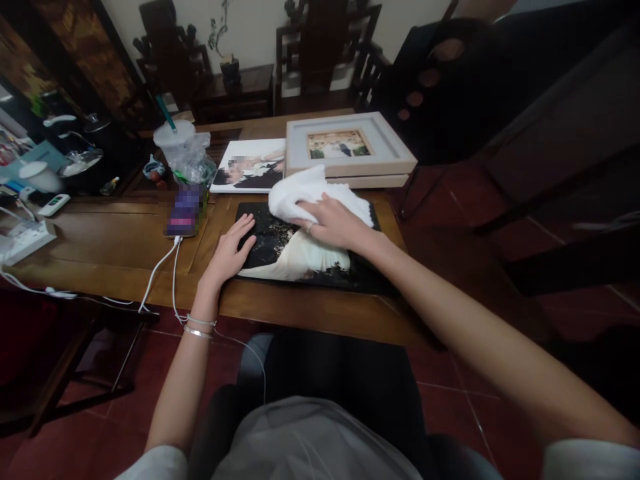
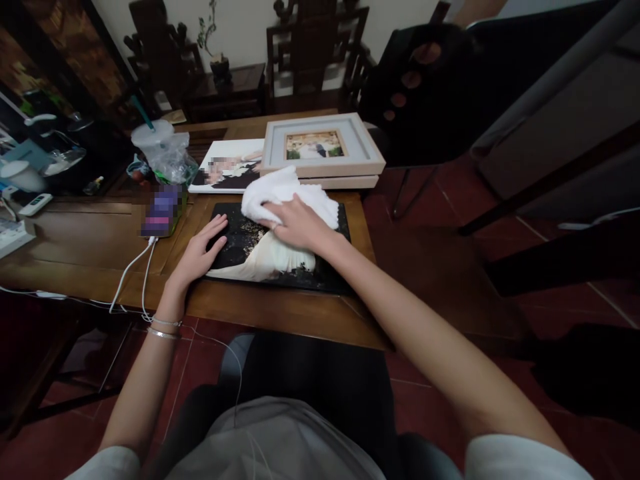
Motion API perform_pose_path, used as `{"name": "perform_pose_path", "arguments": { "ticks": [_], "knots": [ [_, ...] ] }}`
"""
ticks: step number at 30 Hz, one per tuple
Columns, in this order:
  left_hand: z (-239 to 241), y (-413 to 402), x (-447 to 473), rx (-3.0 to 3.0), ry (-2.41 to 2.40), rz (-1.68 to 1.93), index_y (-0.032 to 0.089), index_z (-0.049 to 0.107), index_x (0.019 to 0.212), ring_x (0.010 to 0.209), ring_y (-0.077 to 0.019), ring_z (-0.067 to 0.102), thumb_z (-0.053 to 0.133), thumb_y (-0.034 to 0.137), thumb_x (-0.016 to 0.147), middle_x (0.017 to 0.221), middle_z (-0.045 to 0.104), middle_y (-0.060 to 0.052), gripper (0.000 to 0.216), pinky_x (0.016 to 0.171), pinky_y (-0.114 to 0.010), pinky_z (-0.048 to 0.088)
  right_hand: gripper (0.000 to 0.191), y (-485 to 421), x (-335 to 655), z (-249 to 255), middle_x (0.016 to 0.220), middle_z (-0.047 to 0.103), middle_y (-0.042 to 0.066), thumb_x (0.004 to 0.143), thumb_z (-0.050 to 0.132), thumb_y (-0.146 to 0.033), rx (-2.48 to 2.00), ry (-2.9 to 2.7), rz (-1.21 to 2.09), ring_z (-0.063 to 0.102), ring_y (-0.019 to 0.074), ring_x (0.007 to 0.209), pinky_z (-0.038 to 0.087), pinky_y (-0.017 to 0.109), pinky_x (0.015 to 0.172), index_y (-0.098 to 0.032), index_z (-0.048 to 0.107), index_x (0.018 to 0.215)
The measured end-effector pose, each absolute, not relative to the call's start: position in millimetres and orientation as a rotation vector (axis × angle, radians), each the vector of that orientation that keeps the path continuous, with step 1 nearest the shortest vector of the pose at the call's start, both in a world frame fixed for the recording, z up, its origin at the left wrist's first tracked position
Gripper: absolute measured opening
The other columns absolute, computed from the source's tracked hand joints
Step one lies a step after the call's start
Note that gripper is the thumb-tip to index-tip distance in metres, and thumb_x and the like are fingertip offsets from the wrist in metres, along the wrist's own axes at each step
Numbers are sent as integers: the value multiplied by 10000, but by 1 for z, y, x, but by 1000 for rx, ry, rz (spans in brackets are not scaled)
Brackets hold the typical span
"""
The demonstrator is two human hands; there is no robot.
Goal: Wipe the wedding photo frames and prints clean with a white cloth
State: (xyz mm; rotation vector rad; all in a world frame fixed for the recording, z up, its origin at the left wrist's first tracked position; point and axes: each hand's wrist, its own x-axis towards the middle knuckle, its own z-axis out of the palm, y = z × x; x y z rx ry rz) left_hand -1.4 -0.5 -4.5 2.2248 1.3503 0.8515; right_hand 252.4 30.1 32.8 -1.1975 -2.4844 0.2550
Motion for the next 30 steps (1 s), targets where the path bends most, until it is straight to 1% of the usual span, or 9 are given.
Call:
{"name": "perform_pose_path", "arguments": {
  "ticks": [3, 6, 10, 15, 17, 19, 22, 26, 30],
  "knots": [
    [-6, 1, -2, 2210, 1340, 875, 183, 551, 1358, 1433, -212, 360, 397, 409, 989, 1492, 465, -109, 459, 1199, -467, 255, 295, 50, 252, 29, 1096, 723, 125, 961, 406, -331, -1230, -2416, 238, 638, 351, 1022, 396, 540, 985, -191, 648, 1054],
    [-7, 2, -2, 2185, 1350, 890, 188, 560, 1349, 1431, -207, 364, 351, 425, 1001, 1483, 478, -100, 470, 1198, -472, 254, 293, 39, 249, 27, 1122, 715, 133, 954, 403, -296, -1251, -2414, 242, 640, 351, 1036, 357, 596, 1013, -184, 634, 1096],
    [-6, 1, 1, 2150, 1371, 898, 155, 553, 1355, 1429, -205, 367, 328, 428, 1005, 1480, 480, -113, 497, 1204, -451, 250, 316, -22, 244, 26, 1267, 643, 171, 897, 433, -193, -1149, -2498, 291, 562, 342, 1217, 207, 670, 1107, -163, 606, 1160],
    [-4, -1, 3, 2116, 1378, 969, 150, 565, 1341, 1408, -202, 403, 323, 426, 1009, 1472, 488, -114, 495, 1198, -437, 271, 459, -95, 246, 32, 1363, 582, 144, 745, 485, -55, -845, -2652, 484, 402, 306, 1383, 190, 676, 1127, -203, 599, 1164],
    [-3, -2, 4, 2118, 1380, 982, 168, 570, 1336, 1407, -200, 404, 325, 430, 1010, 1471, 492, -103, 485, 1196, -439, 276, 468, -98, 248, 34, 1345, 599, 127, 752, 480, -52, -829, -2636, 545, 454, 294, 1345, 203, 656, 1135, -213, 595, 1175],
    [-3, -2, 4, 2135, 1382, 970, 171, 566, 1339, 1413, -205, 395, 332, 432, 1009, 1473, 492, -101, 481, 1197, -444, 271, 413, -82, 249, 36, 1253, 660, 102, 793, 477, -80, -883, -2598, 562, 582, 278, 1202, 208, 626, 1148, -221, 603, 1160],
    [-4, -2, 3, 2166, 1385, 948, 174, 554, 1352, 1414, -212, 393, 341, 428, 1007, 1480, 483, -100, 478, 1200, -450, 265, 293, -36, 249, 35, 1114, 717, 95, 900, 454, -199, -1060, -2529, 469, 658, 286, 1025, 237, 595, 1140, -207, 616, 1144],
    [-2, -4, 3, 2185, 1382, 964, 176, 551, 1355, 1403, -217, 411, 333, 440, 1009, 1479, 485, -105, 487, 1197, -446, 274, 332, 21, 241, 33, 1164, 697, 138, 963, 380, -318, -1257, -2415, 316, 633, 344, 1059, 304, 616, 1064, -176, 622, 1141],
    [2, -8, 3, 2176, 1372, 1105, 192, 545, 1362, 1366, -214, 459, 300, 478, 1013, 1444, 528, -96, 513, 1177, -426, 315, 350, 25, 220, 30, 1294, 622, 182, 917, 405, -205, -1332, -2426, 214, 512, 356, 1268, 238, 684, 1070, -164, 606, 1200]
  ]
}}
